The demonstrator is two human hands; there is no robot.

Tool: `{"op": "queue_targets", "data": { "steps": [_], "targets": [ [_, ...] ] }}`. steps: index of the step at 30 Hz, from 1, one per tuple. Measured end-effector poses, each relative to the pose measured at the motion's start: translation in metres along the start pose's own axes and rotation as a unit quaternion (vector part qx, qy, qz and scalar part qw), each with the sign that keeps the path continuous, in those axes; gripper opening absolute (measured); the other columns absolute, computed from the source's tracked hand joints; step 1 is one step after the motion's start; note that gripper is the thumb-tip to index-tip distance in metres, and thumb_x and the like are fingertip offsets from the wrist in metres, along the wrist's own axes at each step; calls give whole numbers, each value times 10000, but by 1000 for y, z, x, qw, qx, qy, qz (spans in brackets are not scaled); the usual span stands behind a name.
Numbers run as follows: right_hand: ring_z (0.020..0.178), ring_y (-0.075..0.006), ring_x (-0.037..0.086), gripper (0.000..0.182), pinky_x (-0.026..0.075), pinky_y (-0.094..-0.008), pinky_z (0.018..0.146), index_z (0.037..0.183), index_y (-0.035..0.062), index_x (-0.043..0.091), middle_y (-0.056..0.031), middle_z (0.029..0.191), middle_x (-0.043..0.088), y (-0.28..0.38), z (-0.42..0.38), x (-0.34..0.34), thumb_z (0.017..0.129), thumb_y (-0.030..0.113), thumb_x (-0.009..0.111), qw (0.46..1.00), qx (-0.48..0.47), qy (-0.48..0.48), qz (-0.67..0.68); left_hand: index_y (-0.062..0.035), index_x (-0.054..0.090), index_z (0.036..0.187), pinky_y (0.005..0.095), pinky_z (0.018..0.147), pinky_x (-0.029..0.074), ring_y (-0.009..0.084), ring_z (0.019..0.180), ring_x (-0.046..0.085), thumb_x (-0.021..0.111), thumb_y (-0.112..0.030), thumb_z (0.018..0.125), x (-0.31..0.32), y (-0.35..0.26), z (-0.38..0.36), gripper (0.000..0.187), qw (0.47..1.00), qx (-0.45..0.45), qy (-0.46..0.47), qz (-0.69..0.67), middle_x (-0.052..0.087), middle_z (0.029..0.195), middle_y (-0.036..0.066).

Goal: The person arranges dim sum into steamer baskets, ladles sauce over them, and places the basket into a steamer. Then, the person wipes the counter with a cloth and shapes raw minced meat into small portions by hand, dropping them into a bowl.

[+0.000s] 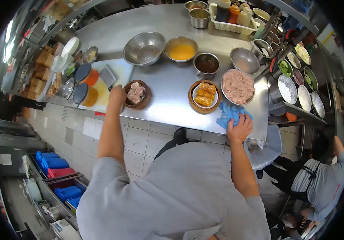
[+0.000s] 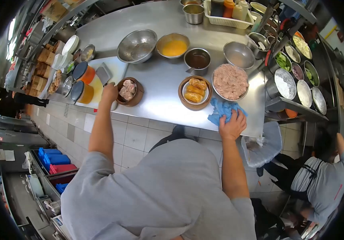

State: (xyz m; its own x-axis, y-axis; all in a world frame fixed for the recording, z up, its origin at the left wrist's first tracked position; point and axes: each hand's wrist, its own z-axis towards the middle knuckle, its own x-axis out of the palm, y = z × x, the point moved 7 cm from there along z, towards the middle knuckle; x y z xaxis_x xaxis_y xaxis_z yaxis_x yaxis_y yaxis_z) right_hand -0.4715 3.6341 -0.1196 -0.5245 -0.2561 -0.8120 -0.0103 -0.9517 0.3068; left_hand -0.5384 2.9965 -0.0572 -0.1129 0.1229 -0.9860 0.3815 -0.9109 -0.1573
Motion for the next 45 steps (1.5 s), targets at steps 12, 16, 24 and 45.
{"op": "queue_targets", "data": {
  "steps": [12, 16, 24, 45],
  "targets": [
    [1317, -397, 492, 488, 364, -547, 1091, 1244, 92, 665, -151, 1375, 573, -1, 3, -4, 837, 358, 705, 1000, 7, -6, 13, 55, 745, 943, 536, 910, 550, 481, 985, 700, 606, -194, 901, -9, -84, -36, 288, 991, 90, 93, -40, 728, 987, 306],
    [1315, -393, 488, 486, 359, -546, 1090, 1244, 95, 670, -150, 1370, 574, 1, 3, -8, 838, 358, 708, 1000, 11, -3, 21, 64, 732, 914, 549, 833, 539, 499, 902, 692, 631, -220, 884, -60, -172, -64, 304, 977, 122, 75, -161, 699, 907, 328],
    [1296, -379, 495, 475, 364, -538, 1076, 1222, 110, 676, -140, 1349, 580, -2, 2, -8, 823, 363, 720, 1000, 13, -14, 20, 45, 757, 985, 519, 801, 560, 466, 858, 716, 623, -204, 910, -22, -302, -90, 292, 944, 226, 83, -227, 719, 899, 308],
    [1287, -390, 488, 469, 355, -545, 1075, 1225, 100, 664, -157, 1338, 579, 3, 5, -18, 831, 351, 709, 1000, 18, 8, 24, -4, 630, 1400, 311, 994, 498, 199, 1131, 634, 551, -108, 893, 73, -325, -66, 524, 764, 128, 298, -558, 706, 1245, 95]
  ]
}}
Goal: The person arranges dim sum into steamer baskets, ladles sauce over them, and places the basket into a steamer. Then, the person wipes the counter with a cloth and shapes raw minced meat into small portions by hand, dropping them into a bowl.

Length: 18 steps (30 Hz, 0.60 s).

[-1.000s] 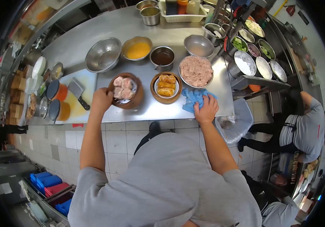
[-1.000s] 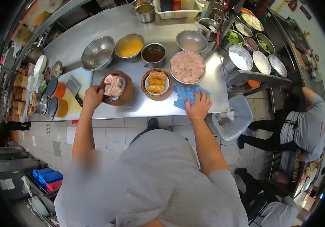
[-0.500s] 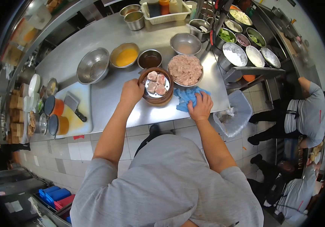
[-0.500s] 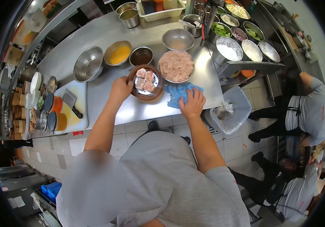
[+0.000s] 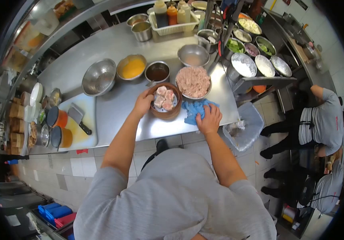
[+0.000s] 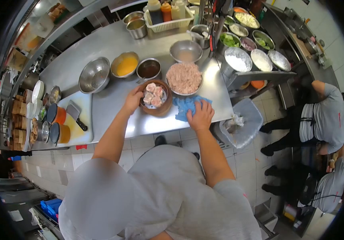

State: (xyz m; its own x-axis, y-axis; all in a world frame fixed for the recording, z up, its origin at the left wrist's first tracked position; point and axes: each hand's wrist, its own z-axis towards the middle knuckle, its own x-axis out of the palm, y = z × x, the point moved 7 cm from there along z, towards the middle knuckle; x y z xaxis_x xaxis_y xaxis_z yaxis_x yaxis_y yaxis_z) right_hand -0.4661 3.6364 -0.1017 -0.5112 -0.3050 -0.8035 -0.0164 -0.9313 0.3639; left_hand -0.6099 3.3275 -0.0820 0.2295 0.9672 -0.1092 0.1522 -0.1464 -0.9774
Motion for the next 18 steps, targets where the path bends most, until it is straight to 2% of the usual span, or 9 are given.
{"op": "queue_targets", "data": {
  "steps": [4, 5, 8, 10, 12, 14, 15, 17, 18],
  "targets": [
    [1285, -399, 480, 484, 351, -554, 1068, 1231, 95, 661, -169, 1345, 569, -1, 0, 1, 834, 366, 713, 1000, -1, 7, -5, -15, 654, 1379, 314, 955, 516, 202, 1076, 658, 553, -133, 887, -11, 20, 4, 516, 996, 5, -22, 81, 726, 1183, 89],
    [1290, -407, 476, 491, 347, -564, 1078, 1241, 91, 661, -174, 1354, 566, -2, 1, 1, 840, 370, 714, 1000, -1, 13, 5, -10, 651, 1375, 346, 961, 526, 228, 1056, 678, 552, -180, 897, -12, 16, 0, 517, 993, 30, -28, 111, 745, 1141, 141],
    [1302, -434, 463, 501, 327, -611, 1107, 1269, 75, 662, -187, 1376, 558, -4, -5, 1, 878, 385, 712, 1000, -19, -9, 21, -31, 641, 1401, 353, 1025, 505, 236, 1134, 669, 542, -168, 905, -12, 34, -9, 524, 995, 77, -24, 66, 732, 1206, 133],
    [1298, -449, 477, 513, 340, -601, 1113, 1317, 65, 639, -220, 1393, 554, 21, -11, -34, 922, 387, 697, 996, -14, -67, -58, -25, 619, 1423, 353, 1062, 484, 243, 1180, 656, 530, -134, 905, 0, -2, -52, 537, 996, 69, -51, 37, 718, 1248, 130],
    [1318, -462, 482, 532, 372, -555, 1122, 1322, 20, 633, -237, 1406, 551, 30, -20, -25, 936, 381, 697, 993, -3, 17, 117, -6, 628, 1387, 375, 1052, 483, 285, 1178, 653, 533, -134, 885, 2, 0, -69, 527, 990, 109, -79, 38, 701, 1257, 172],
    [1402, -439, 465, 595, 366, -474, 1176, 1451, -23, 547, -275, 1484, 512, 57, -29, -3, 1035, 401, 589, 955, -33, 156, 251, 11, 628, 1348, 427, 1068, 456, 353, 1176, 609, 539, -152, 881, 0, 18, -83, 503, 979, 138, -134, 71, 663, 1221, 217],
    [1402, -439, 465, 595, 366, -474, 1176, 1451, -23, 547, -275, 1484, 512, 67, -30, 0, 1035, 401, 589, 954, -35, 156, 252, 11, 624, 1343, 444, 1078, 444, 368, 1194, 582, 542, -157, 879, 1, 19, -95, 500, 975, 142, -146, 84, 642, 1223, 227],
    [1487, -389, 415, 658, 314, -416, 1231, 1572, -40, 413, -281, 1570, 453, 81, -38, 23, 1118, 437, 438, 854, 49, 263, 447, 6, 614, 1351, 447, 1085, 434, 364, 1215, 558, 547, -168, 898, 8, 16, -122, 490, 967, 141, -169, 124, 621, 1240, 226],
    [1524, -374, 377, 723, 273, -400, 1258, 1637, -27, 295, -270, 1620, 410, 81, -41, 37, 1135, 489, 365, 811, 96, 314, 485, 1, 604, 1359, 449, 1091, 425, 359, 1236, 533, 553, -179, 917, 8, 13, -136, 480, 958, 141, -190, 164, 601, 1257, 226]
  ]
}}
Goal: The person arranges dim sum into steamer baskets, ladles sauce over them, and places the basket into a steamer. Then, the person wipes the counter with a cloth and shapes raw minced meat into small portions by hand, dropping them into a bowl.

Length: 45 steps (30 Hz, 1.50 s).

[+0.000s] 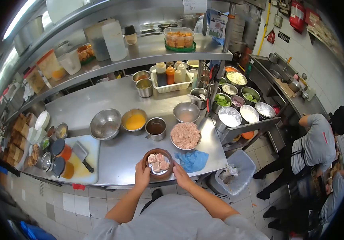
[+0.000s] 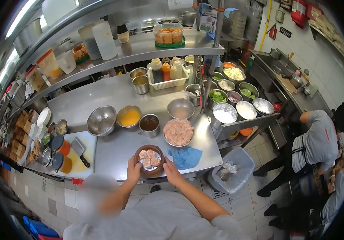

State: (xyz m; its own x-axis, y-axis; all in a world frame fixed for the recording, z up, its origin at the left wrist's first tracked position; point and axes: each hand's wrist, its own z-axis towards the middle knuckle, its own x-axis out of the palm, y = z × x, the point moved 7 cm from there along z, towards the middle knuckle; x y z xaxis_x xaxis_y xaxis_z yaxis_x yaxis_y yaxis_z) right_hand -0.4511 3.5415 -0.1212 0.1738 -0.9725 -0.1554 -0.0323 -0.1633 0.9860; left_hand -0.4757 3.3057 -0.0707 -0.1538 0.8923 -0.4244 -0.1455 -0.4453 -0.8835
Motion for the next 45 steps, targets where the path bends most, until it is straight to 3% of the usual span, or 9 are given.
{"op": "queue_targets", "data": {
  "steps": [5, 7, 14, 19, 21, 25, 31, 39, 45],
  "targets": [
    [1482, -341, 418, 690, 345, -409, 1209, 1626, -8, 329, -243, 1584, 442, -15, 20, 9, 1128, 462, 414, 998, -15, 62, -28, -1, 583, 1389, 455, 1092, 417, 342, 1260, 508, 538, -289, 1033, -8, -12, -48, 460, 999, -33, -17, -27, 558, 1326, 204],
    [1441, -314, 457, 655, 408, -416, 1162, 1627, 17, 340, -219, 1543, 477, -17, 23, 15, 1128, 432, 430, 996, -33, 82, -30, -43, 537, 1426, 477, 1090, 410, 330, 1285, 503, 511, -428, 1031, -6, 5, -77, 553, 961, -200, -87, -170, 541, 1368, 184],
    [1419, -318, 482, 685, 400, -422, 1186, 1592, 48, 398, -227, 1497, 507, 26, 5, 53, 1078, 468, 566, 984, 43, 174, -19, -226, 562, 1413, 522, 1081, 455, 316, 1345, 559, 440, -730, 986, 8, 62, -130, 671, 629, -510, -175, -561, 542, 1495, 64],
    [1281, -283, 605, 574, 484, -408, 1094, 1517, 77, 519, -159, 1336, 649, 41, -3, 56, 1073, 431, 599, 982, 12, 181, 50, -239, 649, 1322, 480, 1011, 574, 262, 1215, 654, 523, -597, 989, -4, 11, -73, 505, 652, -375, -52, -656, 678, 1307, -4],
    [1221, -304, 645, 464, 508, -401, 1055, 1377, 55, 653, -167, 1314, 668, 23, -17, 39, 1072, 402, 606, 962, 23, 226, -148, -240, 652, 1314, 476, 996, 577, 251, 1174, 665, 535, -580, 991, -4, 17, -68, 483, 680, -360, -29, -638, 687, 1275, -14],
    [1047, -351, 697, 322, 553, -436, 929, 1156, 61, 762, -164, 1126, 733, 24, -68, -55, 1030, 339, 659, 977, -97, -49, -183, -247, 653, 1305, 470, 995, 575, 230, 1189, 663, 601, -591, 963, -1, 41, -85, 487, 683, -410, 38, -603, 692, 1258, -16],
    [1028, -351, 703, 290, 557, -412, 896, 1139, 42, 760, -166, 1083, 732, -92, -244, -193, 1044, 288, 639, 893, 121, -384, -201, -221, 653, 1317, 479, 999, 570, 244, 1196, 663, 577, -592, 974, 48, 30, -112, 512, 677, -431, 95, -589, 695, 1272, 0],
    [1403, -421, 496, 717, 456, -474, 1149, 1539, 139, 516, -219, 1538, 492, -218, -523, -294, 953, 507, 703, 788, 530, -175, -260, -187, 661, 1310, 491, 975, 578, 264, 1167, 669, 547, -576, 985, 260, -94, -161, 520, 655, -421, 216, -589, 701, 1252, 25],
    [1398, -428, 510, 723, 456, -516, 1149, 1544, 114, 508, -243, 1530, 509, -253, -645, -380, 985, 552, 641, 778, 581, -123, -204, -211, 672, 1297, 444, 1026, 555, 218, 1181, 672, 513, -513, 1042, 403, -212, -211, 426, 584, -408, 373, -594, 703, 1287, 9]
  ]
}}
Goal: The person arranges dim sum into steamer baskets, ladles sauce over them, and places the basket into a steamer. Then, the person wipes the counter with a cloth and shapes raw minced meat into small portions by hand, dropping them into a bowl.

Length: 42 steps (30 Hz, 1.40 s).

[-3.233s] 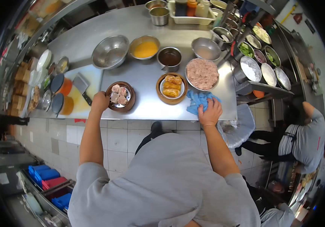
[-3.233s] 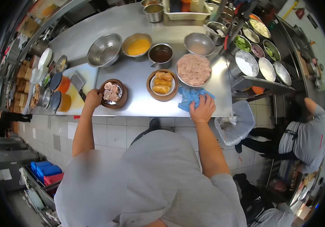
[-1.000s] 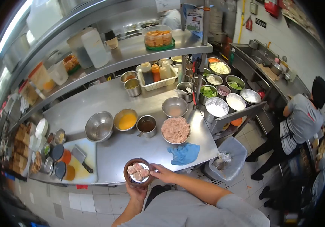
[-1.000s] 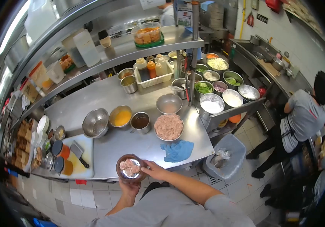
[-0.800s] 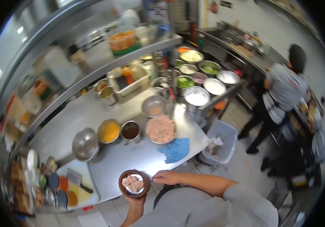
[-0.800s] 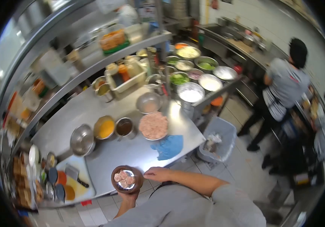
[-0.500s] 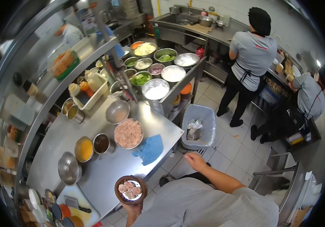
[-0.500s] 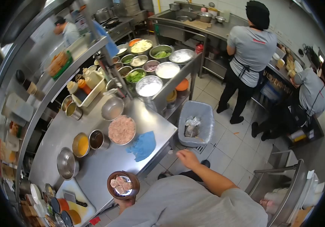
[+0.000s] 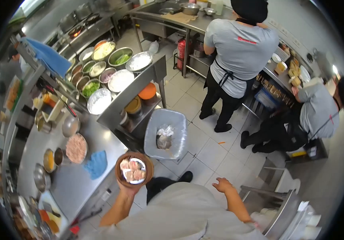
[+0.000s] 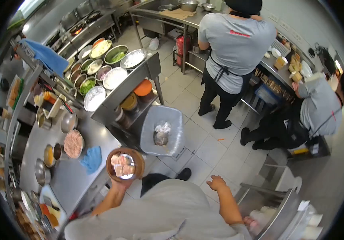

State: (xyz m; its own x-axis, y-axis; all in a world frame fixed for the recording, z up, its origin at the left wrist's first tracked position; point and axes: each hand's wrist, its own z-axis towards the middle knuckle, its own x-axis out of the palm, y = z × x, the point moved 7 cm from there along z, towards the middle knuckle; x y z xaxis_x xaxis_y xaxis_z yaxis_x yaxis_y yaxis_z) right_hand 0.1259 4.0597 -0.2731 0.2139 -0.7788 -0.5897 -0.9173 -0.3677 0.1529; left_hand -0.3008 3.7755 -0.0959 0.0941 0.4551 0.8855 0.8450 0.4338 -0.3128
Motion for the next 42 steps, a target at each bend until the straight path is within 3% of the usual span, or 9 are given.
{"op": "queue_targets", "data": {
  "steps": [2, 14, 24, 27, 32, 34, 38, 39, 42],
  "targets": [
    [1394, -435, 512, 711, 450, -517, 1152, 1533, 103, 521, -258, 1510, 528, -11, 9, -35, 986, 540, 646, 999, -45, -12, 11, -195, 695, 1261, 516, 1030, 541, 251, 1152, 666, 509, -515, 1032, 43, 31, 15, 435, 989, 9, -144, 5, 724, 1225, 21],
    [1446, -416, 458, 662, 422, -484, 1174, 1522, 101, 533, -245, 1543, 498, 91, 60, -277, 989, 466, 676, 952, -273, -128, 51, -164, 653, 1367, 581, 1103, 500, 339, 1276, 632, 474, -507, 1032, 114, 134, 157, 512, 994, -47, -94, -13, 676, 1375, 90],
    [1485, -486, 374, 690, 389, -534, 1191, 1571, 152, 487, -280, 1693, 254, 120, 159, -461, 975, 431, 695, 964, -210, -127, -102, -144, 634, 1402, 580, 1116, 496, 345, 1300, 621, 456, -480, 1047, 185, 147, 328, 520, 994, -11, -98, -50, 657, 1408, 99],
    [1507, -522, 335, 742, 370, -520, 1217, 1604, 181, 451, -317, 1725, 92, 151, 162, -512, 953, 373, 750, 948, -216, -222, -72, -122, 633, 1396, 557, 1117, 498, 341, 1280, 634, 470, -483, 1045, 211, 146, 367, 530, 996, 1, -86, -32, 666, 1393, 117],
    [1475, -495, 412, 729, 414, -479, 1188, 1595, 199, 471, -311, 1726, 98, 164, 193, -545, 943, 336, 766, 946, -251, -196, -67, -113, 625, 1408, 549, 1099, 508, 341, 1267, 642, 482, -486, 1039, 240, 147, 419, 544, 994, 21, -92, -48, 665, 1404, 127],
    [1327, -491, 562, 743, 493, -499, 1093, 1587, 192, 472, -346, 1699, 140, 167, 209, -545, 920, 283, 785, 894, -398, -200, -48, -111, 621, 1410, 551, 1094, 510, 345, 1264, 643, 484, -482, 1039, 252, 152, 430, 542, 995, 32, -72, -62, 670, 1392, 126],
    [1512, -515, 336, 862, 410, -493, 1181, 1651, 143, 322, -343, 1676, 235, 168, 201, -583, 929, 258, 778, 889, -377, -261, 22, -99, 612, 1413, 546, 1090, 512, 351, 1275, 634, 479, -478, 1047, 249, 157, 454, 544, 989, 72, -115, -66, 659, 1398, 137],
    [1527, -521, 303, 961, 392, -499, 1195, 1682, 115, 197, -348, 1667, 255, 165, 206, -589, 926, 243, 777, 877, -391, -277, 21, -98, 606, 1419, 544, 1094, 508, 354, 1286, 627, 471, -485, 1050, 255, 157, 458, 551, 987, 73, -118, -76, 644, 1420, 140],
    [1540, -503, 298, 995, 355, -491, 1223, 1682, 62, 159, -352, 1661, 273, 164, 199, -605, 922, 239, 776, 862, -427, -274, 1, -99, 603, 1423, 546, 1097, 505, 354, 1291, 624, 468, -493, 1051, 272, 156, 476, 558, 989, 77, -95, -79, 637, 1430, 139]
  ]
}}
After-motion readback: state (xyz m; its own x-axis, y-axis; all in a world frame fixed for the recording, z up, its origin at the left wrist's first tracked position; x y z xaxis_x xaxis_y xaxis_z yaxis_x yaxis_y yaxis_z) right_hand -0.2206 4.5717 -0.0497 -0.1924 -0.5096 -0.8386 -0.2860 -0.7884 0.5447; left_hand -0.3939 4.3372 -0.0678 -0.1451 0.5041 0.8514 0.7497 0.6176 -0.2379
